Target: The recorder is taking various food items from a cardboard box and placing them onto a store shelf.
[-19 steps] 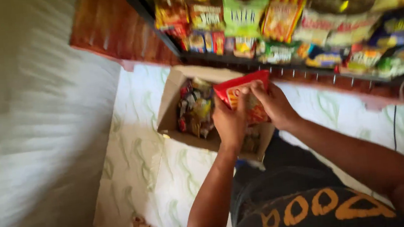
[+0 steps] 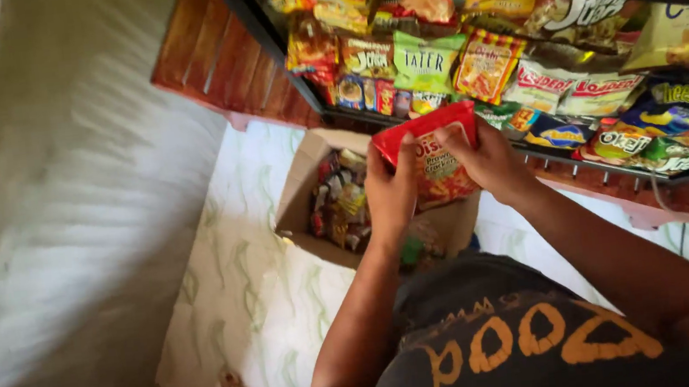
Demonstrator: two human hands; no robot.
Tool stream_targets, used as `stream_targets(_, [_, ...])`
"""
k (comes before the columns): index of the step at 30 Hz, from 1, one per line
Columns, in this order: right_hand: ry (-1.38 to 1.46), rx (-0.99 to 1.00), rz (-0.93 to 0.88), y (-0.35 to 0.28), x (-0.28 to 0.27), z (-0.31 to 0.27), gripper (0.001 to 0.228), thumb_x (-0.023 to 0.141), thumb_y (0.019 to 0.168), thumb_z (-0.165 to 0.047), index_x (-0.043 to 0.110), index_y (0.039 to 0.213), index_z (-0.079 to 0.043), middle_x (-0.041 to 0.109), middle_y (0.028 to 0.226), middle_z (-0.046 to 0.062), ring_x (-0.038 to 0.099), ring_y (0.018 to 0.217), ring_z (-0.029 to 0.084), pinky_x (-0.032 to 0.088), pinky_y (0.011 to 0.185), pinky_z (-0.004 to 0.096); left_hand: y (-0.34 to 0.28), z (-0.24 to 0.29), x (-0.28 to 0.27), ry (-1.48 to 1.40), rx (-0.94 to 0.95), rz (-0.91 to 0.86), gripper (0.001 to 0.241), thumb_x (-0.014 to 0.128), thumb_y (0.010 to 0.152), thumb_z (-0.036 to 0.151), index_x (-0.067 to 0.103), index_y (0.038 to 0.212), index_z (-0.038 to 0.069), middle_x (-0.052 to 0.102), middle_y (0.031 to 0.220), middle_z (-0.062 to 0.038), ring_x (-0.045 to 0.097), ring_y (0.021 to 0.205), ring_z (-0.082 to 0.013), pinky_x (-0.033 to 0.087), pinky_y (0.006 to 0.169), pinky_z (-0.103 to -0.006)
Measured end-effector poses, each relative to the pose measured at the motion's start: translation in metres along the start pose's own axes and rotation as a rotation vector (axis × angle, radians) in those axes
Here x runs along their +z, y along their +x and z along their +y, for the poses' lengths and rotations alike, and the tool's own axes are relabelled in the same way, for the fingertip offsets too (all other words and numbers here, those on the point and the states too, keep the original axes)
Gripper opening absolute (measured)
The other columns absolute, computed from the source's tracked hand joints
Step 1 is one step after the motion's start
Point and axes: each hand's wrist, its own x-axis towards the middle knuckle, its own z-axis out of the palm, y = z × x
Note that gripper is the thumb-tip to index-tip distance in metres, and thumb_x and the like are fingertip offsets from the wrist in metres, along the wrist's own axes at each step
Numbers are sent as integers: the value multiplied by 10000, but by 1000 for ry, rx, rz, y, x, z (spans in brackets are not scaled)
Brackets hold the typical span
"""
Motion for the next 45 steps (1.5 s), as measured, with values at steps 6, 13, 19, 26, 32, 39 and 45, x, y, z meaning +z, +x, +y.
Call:
stream_targets(6, [325, 105, 31, 0, 6, 14, 346, 757, 945, -204, 658, 1227, -28, 719, 1099, 18, 664, 992, 101, 533, 881, 291, 13, 18, -23, 6, 31, -141, 352, 715, 954, 289, 689, 1154, 1, 751, 987, -53, 669, 840, -93, 563, 737, -268])
stream_targets(13, [379, 162, 95, -10, 12, 24, 402, 768, 961, -220, 620, 1280, -25, 702, 1169, 46, 665, 1030, 114, 552, 906, 314, 38, -20, -20, -232, -19, -218, 300, 694, 1006, 254, 702, 1152, -8, 740, 989, -32, 643, 841, -81, 542, 742, -264])
stream_targets(19, [182, 239, 13, -20, 2, -1, 604, 808, 811, -139, 538, 1347, -73, 678, 1213, 53, 682, 1054, 166, 603, 865, 353, 68, -33, 0, -255, 12, -227, 389, 688, 1016, 294, 691, 1188, -55, 739, 981, -45, 644, 833, -101, 541, 741, -272])
stream_targets(26, [148, 225, 268, 11, -39, 10, 552, 817, 846, -133, 574, 1326, -7, 708, 1201, 127, 721, 1022, 212, 643, 833, 345, 124, -60, 30, -13, -2, -522, 626, 750, 927, 331, 495, 1395, 2, 706, 1115, -112, 683, 948, -129, 577, 791, -281])
stream_targets(32, [-15, 117, 462, 63, -64, 27, 604, 842, 851, -143, 492, 1327, -21, 697, 1161, 116, 721, 1000, 200, 624, 772, 332, 193, -105, 72, 47, 69, -610, 534, 763, 916, 232, 577, 1369, 19, 729, 1152, -168, 690, 976, -204, 574, 803, -321])
stream_targets(39, [-482, -146, 653, 127, -81, 64, 459, 891, 893, -209, 560, 1145, -15, 686, 1009, 133, 668, 886, 241, 563, 789, 392, 254, -72, 99, 547, 719, -218, 420, 696, 916, 122, 627, 1331, 121, 676, 1256, -204, 656, 1116, -415, 546, 940, -470])
stream_targets(45, [-773, -204, 779, 146, -66, 52, 449, 899, 834, -213, 609, 1126, -32, 635, 837, 115, 582, 780, 313, 471, 768, 485, 300, -84, 138, 930, 687, -51, 613, 755, 807, 440, 603, 1308, 122, 567, 1355, -234, 554, 1205, -470, 482, 977, -555])
